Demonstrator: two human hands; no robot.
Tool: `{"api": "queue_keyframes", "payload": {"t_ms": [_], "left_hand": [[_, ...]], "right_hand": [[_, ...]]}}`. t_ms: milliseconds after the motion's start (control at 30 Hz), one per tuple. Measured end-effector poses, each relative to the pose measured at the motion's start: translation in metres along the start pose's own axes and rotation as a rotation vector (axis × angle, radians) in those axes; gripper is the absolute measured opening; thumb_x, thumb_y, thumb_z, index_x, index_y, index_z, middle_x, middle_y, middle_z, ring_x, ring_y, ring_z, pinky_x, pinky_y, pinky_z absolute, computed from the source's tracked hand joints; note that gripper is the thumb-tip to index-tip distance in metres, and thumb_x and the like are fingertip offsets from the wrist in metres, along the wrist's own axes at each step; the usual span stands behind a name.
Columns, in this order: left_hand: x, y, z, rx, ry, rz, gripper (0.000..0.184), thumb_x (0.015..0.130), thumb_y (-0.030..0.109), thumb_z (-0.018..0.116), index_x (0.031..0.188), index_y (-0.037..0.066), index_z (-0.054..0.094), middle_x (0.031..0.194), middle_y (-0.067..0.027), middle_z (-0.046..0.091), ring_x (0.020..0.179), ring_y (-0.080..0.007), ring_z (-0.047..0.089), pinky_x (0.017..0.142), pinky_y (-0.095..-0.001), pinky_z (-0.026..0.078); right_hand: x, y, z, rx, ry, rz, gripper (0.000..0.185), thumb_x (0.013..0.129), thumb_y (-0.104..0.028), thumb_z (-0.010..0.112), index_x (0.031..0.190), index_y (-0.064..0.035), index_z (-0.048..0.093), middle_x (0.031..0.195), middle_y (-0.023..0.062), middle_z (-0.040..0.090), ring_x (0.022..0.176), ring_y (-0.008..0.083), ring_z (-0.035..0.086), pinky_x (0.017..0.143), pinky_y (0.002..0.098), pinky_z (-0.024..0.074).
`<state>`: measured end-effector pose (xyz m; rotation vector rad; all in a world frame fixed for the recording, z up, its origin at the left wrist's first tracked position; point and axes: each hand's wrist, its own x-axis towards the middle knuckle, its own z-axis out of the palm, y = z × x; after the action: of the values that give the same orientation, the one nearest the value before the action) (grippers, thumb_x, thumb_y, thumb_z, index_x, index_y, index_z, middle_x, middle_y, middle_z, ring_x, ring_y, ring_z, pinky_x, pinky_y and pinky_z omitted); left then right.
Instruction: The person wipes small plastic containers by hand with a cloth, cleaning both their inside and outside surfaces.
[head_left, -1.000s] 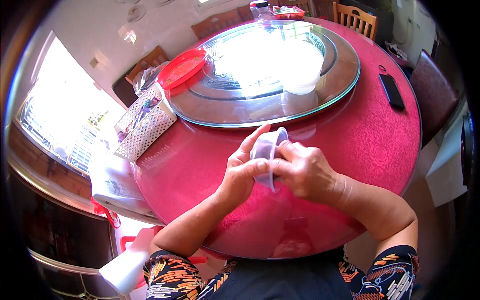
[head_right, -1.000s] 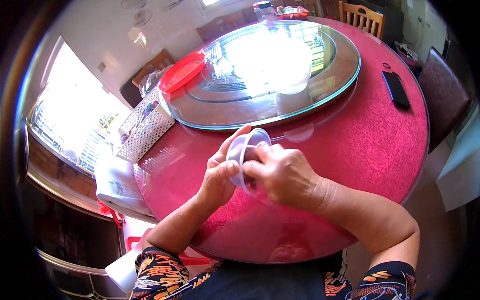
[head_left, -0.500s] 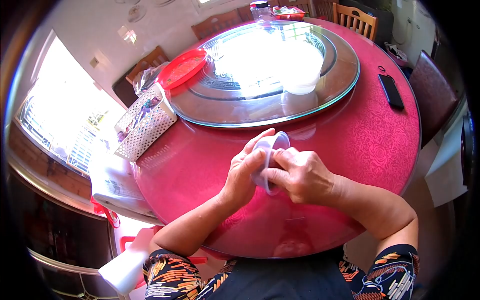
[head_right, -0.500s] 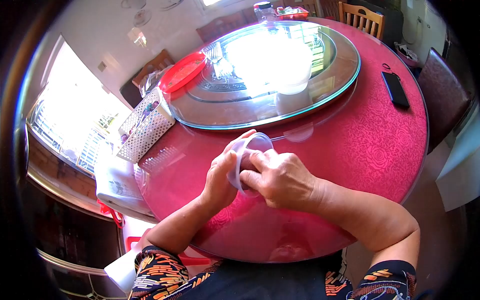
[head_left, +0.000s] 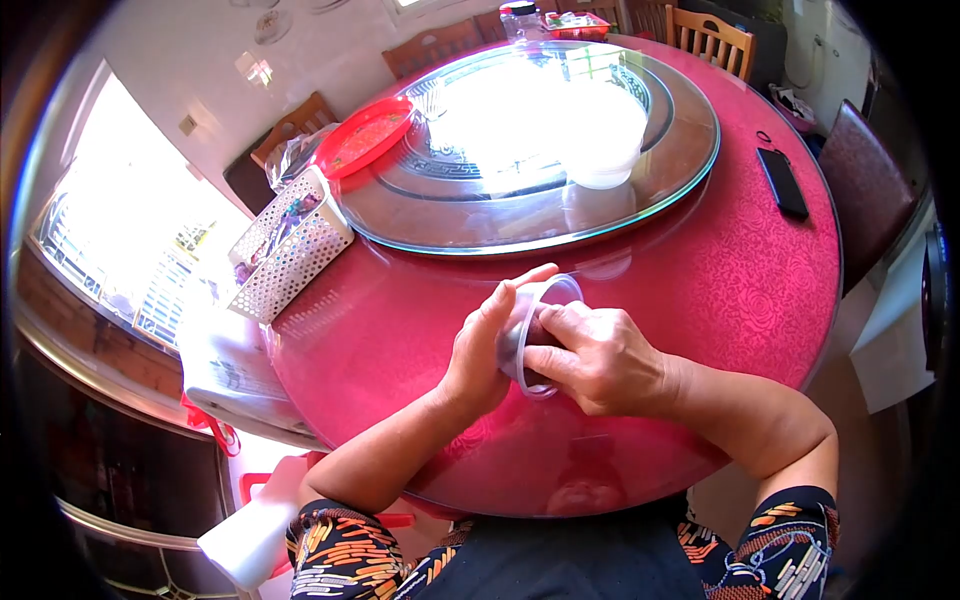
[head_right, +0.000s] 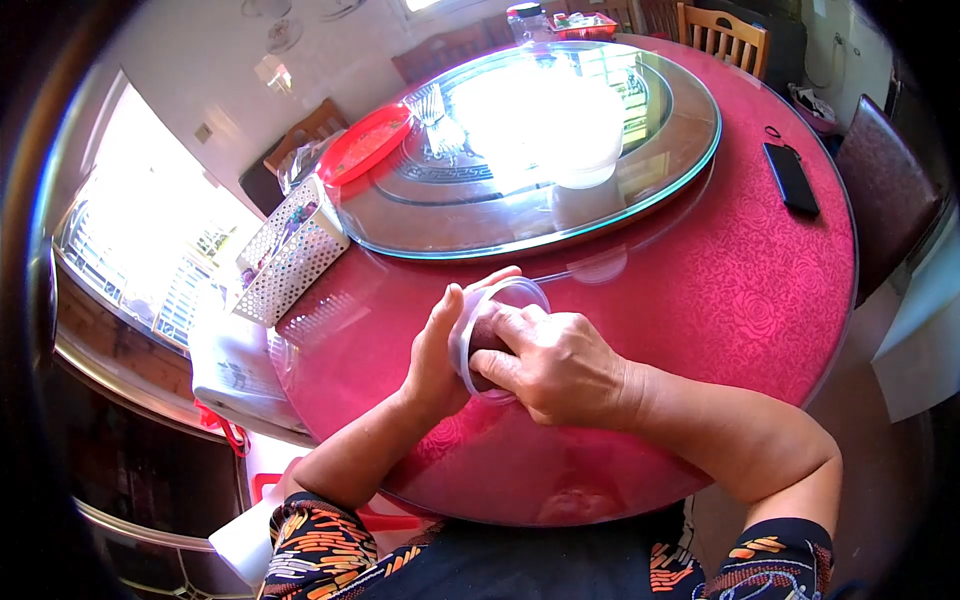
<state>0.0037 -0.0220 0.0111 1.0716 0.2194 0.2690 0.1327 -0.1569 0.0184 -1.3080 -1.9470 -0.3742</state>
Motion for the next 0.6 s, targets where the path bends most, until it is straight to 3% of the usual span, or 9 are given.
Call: {"api": "queue_keyframes", "payload": {"t_ms": [100, 233, 333, 400, 433, 567, 600], "left_hand": [[-0.004, 0.007, 0.009, -0.122, -0.006, -0.180, 0.065, 0.103, 0.054, 0.044, 0.142, 0.003, 0.051, 0.122, -0.0145, 0.066, 0.111, -0.0254, 0.066, 0.098, -0.0396, 0.054], [-0.003, 0.004, 0.020, 0.023, 0.139, 0.024, 0.064, 0.101, 0.050, 0.048, 0.144, 0.002, 0.050, 0.117, -0.0124, 0.068, 0.104, -0.0224, 0.067, 0.090, -0.0339, 0.055], [-0.010, 0.008, 0.005, 0.150, -0.028, 0.153, 0.052, 0.103, 0.035, 0.056, 0.143, 0.002, 0.050, 0.131, -0.0106, 0.062, 0.112, -0.0137, 0.061, 0.093, -0.0297, 0.051], [-0.013, 0.004, 0.007, 0.197, -0.014, 0.189, 0.053, 0.100, 0.030, 0.060, 0.144, 0.004, 0.050, 0.121, -0.0061, 0.062, 0.105, -0.0115, 0.059, 0.091, -0.0265, 0.049], [-0.015, 0.003, 0.008, 0.238, -0.019, 0.212, 0.053, 0.099, 0.029, 0.061, 0.144, 0.005, 0.050, 0.119, -0.0051, 0.061, 0.105, -0.0120, 0.059, 0.092, -0.0267, 0.048], [-0.013, 0.004, 0.006, 0.451, -0.002, 0.441, 0.066, 0.089, 0.042, 0.064, 0.143, 0.007, 0.053, 0.118, -0.0065, 0.054, 0.110, -0.0185, 0.054, 0.097, -0.0332, 0.044], [-0.014, 0.005, 0.005, 0.470, -0.005, 0.496, 0.068, 0.087, 0.045, 0.064, 0.143, 0.007, 0.053, 0.120, -0.0075, 0.052, 0.111, -0.0197, 0.054, 0.098, -0.0346, 0.043]], "right_hand": [[0.002, -0.006, -0.002, -0.098, 0.101, 0.042, 0.022, 0.081, -0.014, 0.069, 0.100, -0.0027, 0.072, 0.098, 0.0193, 0.063, 0.078, 0.0301, 0.068, 0.061, 0.0398, 0.0587], [0.001, -0.006, -0.001, -0.240, 0.033, 0.157, 0.021, 0.084, -0.016, 0.068, 0.099, -0.0023, 0.072, 0.099, 0.0196, 0.063, 0.080, 0.0305, 0.067, 0.065, 0.0402, 0.0585], [0.000, -0.008, -0.002, -0.237, -0.099, 0.238, 0.020, 0.085, -0.017, 0.069, 0.100, -0.0025, 0.071, 0.100, 0.0209, 0.063, 0.079, 0.0320, 0.068, 0.067, 0.0422, 0.0589], [0.000, -0.010, -0.006, -0.186, -0.259, 0.292, 0.020, 0.085, -0.017, 0.070, 0.099, -0.0027, 0.071, 0.099, 0.0211, 0.063, 0.079, 0.0338, 0.069, 0.067, 0.0433, 0.0591], [-0.001, -0.006, -0.003, -0.091, -0.270, 0.296, 0.023, 0.085, -0.013, 0.072, 0.105, -0.0012, 0.072, 0.098, 0.0159, 0.067, 0.082, 0.0275, 0.071, 0.072, 0.0395, 0.0591], [0.007, -0.001, -0.021, 1.390, -0.134, 0.862, 0.031, 0.088, -0.007, 0.075, 0.118, 0.0006, 0.071, 0.097, 0.0027, 0.071, 0.090, 0.0096, 0.065, 0.081, 0.0283, 0.0548], [0.009, -0.002, -0.024, 1.476, -0.076, 0.924, 0.029, 0.089, -0.006, 0.073, 0.117, 0.0004, 0.071, 0.097, 0.0025, 0.071, 0.089, 0.0106, 0.066, 0.081, 0.0276, 0.0546]]}}
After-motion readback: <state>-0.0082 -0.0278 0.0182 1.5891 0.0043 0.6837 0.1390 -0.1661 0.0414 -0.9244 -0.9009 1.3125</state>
